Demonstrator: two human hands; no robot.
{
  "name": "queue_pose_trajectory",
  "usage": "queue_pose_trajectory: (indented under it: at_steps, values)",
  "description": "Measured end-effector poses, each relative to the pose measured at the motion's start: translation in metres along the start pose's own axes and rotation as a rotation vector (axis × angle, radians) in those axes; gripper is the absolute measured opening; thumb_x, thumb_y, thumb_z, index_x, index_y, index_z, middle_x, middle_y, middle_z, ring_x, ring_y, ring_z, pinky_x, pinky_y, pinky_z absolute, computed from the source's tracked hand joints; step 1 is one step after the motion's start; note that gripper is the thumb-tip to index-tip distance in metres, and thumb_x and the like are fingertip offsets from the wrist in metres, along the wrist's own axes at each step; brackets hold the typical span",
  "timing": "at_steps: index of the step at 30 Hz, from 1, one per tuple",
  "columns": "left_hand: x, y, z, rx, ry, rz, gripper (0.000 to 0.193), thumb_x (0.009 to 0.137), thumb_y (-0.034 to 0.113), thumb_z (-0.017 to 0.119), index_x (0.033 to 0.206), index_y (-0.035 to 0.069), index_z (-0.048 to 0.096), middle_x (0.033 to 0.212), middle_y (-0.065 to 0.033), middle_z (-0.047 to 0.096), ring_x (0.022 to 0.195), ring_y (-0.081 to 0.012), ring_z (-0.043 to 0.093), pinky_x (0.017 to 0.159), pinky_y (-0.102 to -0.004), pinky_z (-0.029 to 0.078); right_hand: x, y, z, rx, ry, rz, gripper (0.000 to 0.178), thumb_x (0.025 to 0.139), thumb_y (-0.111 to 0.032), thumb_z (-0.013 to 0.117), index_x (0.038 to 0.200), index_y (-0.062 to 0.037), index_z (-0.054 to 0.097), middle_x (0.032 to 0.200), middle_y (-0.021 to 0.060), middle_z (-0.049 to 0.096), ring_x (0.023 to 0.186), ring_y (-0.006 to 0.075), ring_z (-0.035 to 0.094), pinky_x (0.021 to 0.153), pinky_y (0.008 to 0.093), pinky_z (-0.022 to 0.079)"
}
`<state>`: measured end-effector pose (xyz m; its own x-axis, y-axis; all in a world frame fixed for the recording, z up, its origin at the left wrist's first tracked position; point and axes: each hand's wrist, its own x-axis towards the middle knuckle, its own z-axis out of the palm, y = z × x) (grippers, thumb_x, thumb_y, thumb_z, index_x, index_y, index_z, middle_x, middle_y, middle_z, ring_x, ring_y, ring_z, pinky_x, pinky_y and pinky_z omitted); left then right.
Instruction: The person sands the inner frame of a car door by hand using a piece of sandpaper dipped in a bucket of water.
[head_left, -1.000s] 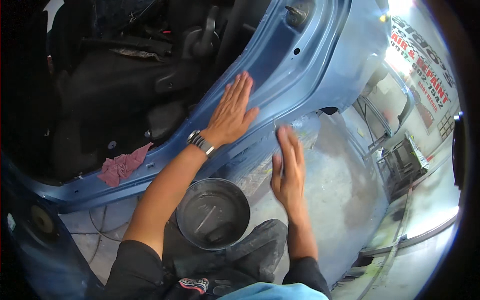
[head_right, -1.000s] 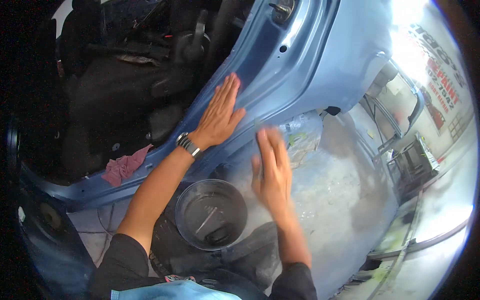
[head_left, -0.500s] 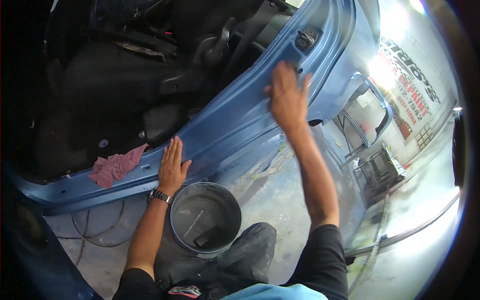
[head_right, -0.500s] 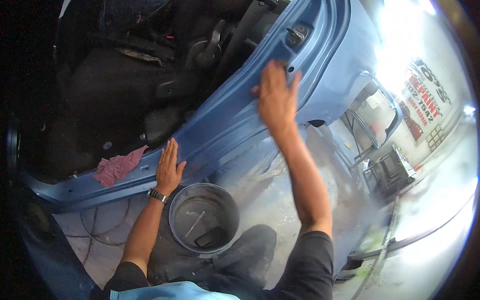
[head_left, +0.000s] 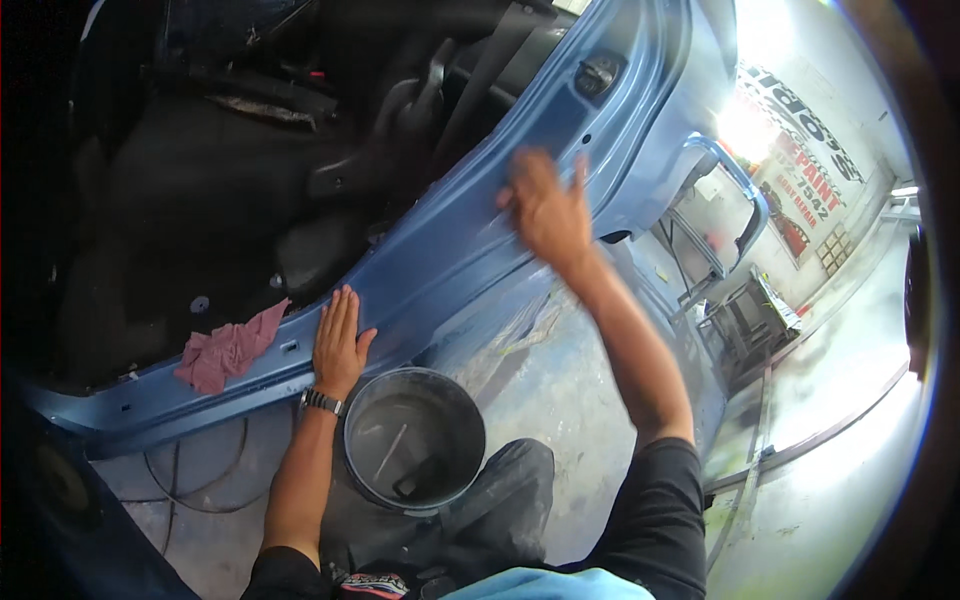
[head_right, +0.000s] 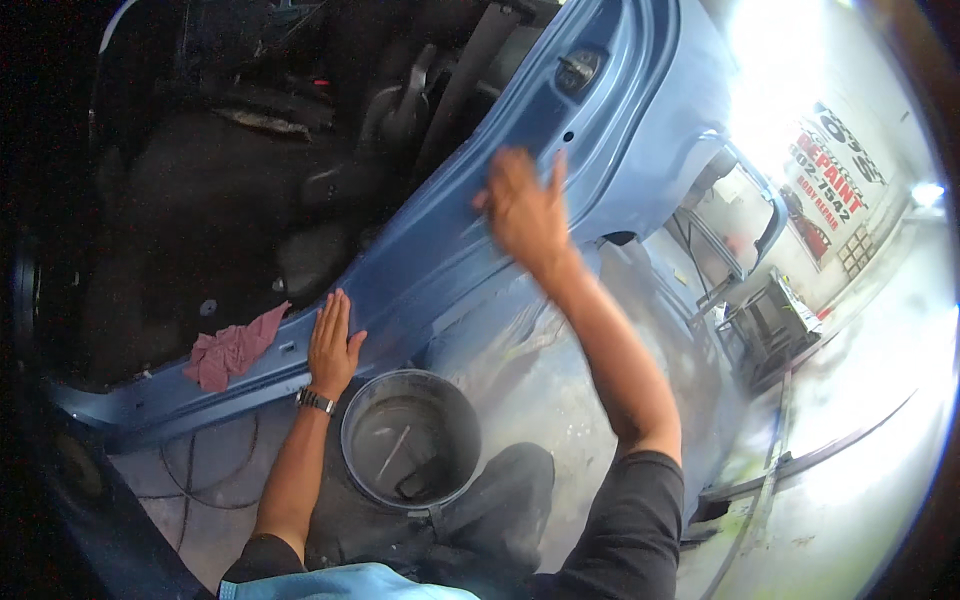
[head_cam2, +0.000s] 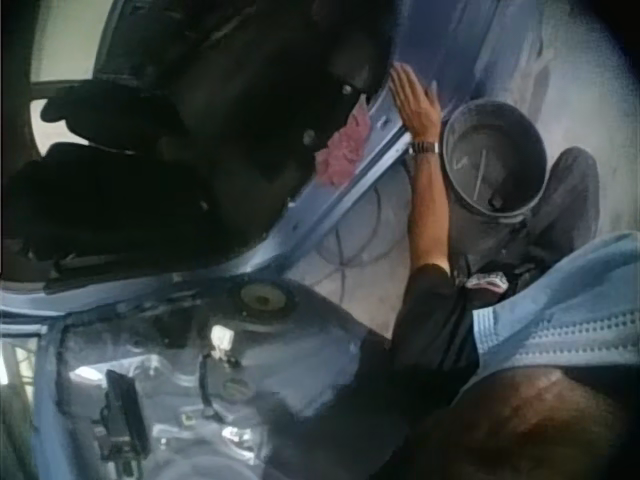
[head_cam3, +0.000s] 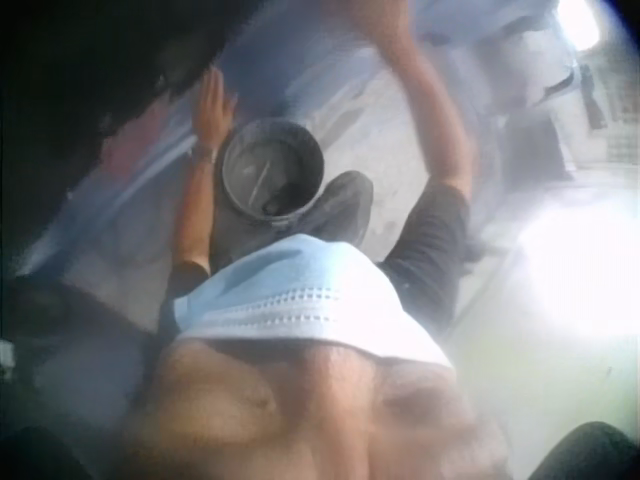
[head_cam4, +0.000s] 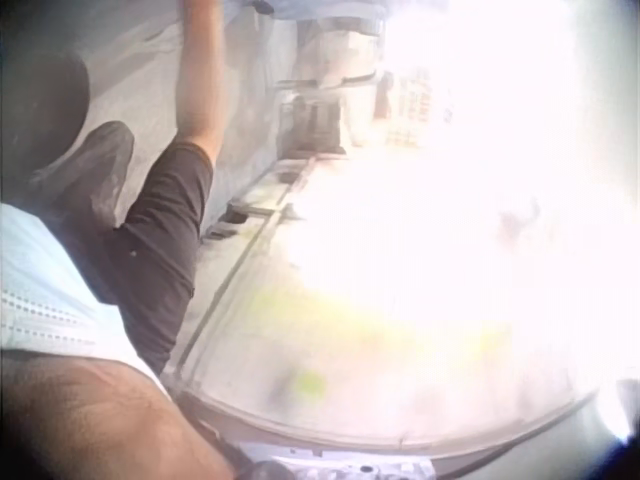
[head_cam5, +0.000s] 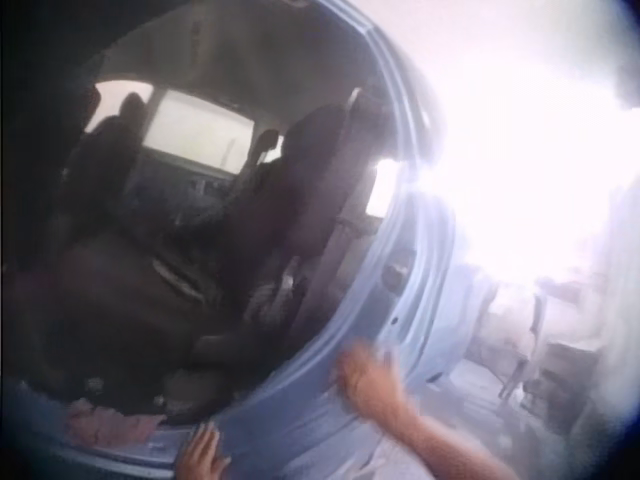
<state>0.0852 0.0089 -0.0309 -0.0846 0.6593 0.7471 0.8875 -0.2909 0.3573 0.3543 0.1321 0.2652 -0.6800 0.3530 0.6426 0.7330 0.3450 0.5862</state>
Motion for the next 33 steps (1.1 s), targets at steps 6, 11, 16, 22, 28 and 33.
queue_pose_trajectory:
  at_steps: [6, 11, 16, 22, 28, 33]
  values:
    - [-0.005, -0.007, -0.005, -0.012, -0.001, -0.021, 0.070, 0.105, 0.038, 0.058, 0.160, 0.001, 0.038, 0.166, -0.0181, 0.039, 0.153, -0.0348, 0.037, 0.124, -0.0502, 0.031, -0.012, -0.034, 0.014, 0.050, -0.007, -0.022, 0.049, 0.103, -0.039, 0.056, 0.137, -0.0043, 0.064, 0.151, 0.0119, 0.055, 0.145, 0.0271, 0.047, 0.121, 0.0699, 0.020]
    - [-0.005, -0.004, 0.003, -0.005, -0.002, -0.017, 0.070, 0.105, 0.038, 0.058, 0.160, 0.001, 0.037, 0.166, -0.0174, 0.039, 0.153, -0.0341, 0.037, 0.124, -0.0498, 0.032, 0.028, 0.016, -0.008, -0.142, 0.048, 0.071, 0.049, 0.105, -0.037, 0.054, 0.140, -0.0039, 0.062, 0.154, 0.0126, 0.053, 0.148, 0.0285, 0.043, 0.121, 0.0702, 0.020]
    - [-0.006, -0.011, -0.003, 0.019, 0.006, -0.036, 0.070, 0.104, 0.039, 0.060, 0.159, 0.002, 0.039, 0.167, -0.0155, 0.039, 0.154, -0.0314, 0.036, 0.125, -0.0491, 0.031, -0.032, -0.050, 0.014, 0.142, -0.117, -0.091, 0.055, 0.105, -0.039, 0.054, 0.145, -0.0015, 0.056, 0.158, 0.0123, 0.047, 0.147, 0.0284, 0.043, 0.119, 0.0698, 0.026]
    - [-0.005, 0.002, 0.003, 0.007, 0.016, -0.028, 0.069, 0.104, 0.041, 0.060, 0.159, 0.003, 0.041, 0.166, -0.0149, 0.040, 0.154, -0.0309, 0.038, 0.125, -0.0480, 0.032, 0.015, 0.001, -0.004, -0.190, 0.028, 0.149, 0.060, 0.103, -0.043, 0.056, 0.146, -0.0010, 0.056, 0.159, 0.0133, 0.046, 0.148, 0.0287, 0.041, 0.120, 0.0686, 0.026]
    - [-0.006, -0.004, 0.003, -0.005, 0.019, -0.008, 0.070, 0.104, 0.038, 0.060, 0.160, 0.002, 0.038, 0.165, -0.0180, 0.041, 0.153, -0.0353, 0.039, 0.124, -0.0492, 0.032, 0.007, 0.009, -0.006, -0.180, 0.013, 0.003, 0.059, 0.103, -0.045, 0.055, 0.143, -0.0020, 0.060, 0.155, 0.0139, 0.051, 0.150, 0.0284, 0.040, 0.121, 0.0693, 0.022]
    - [-0.002, -0.012, -0.003, 0.003, 0.038, -0.019, 0.070, 0.104, 0.038, 0.061, 0.160, 0.002, 0.039, 0.164, -0.0174, 0.042, 0.152, -0.0350, 0.039, 0.124, -0.0489, 0.032, -0.016, -0.039, -0.002, 0.010, -0.082, 0.032, 0.055, 0.102, -0.043, 0.056, 0.140, -0.0037, 0.062, 0.154, 0.0093, 0.052, 0.147, 0.0241, 0.043, 0.121, 0.0700, 0.022]
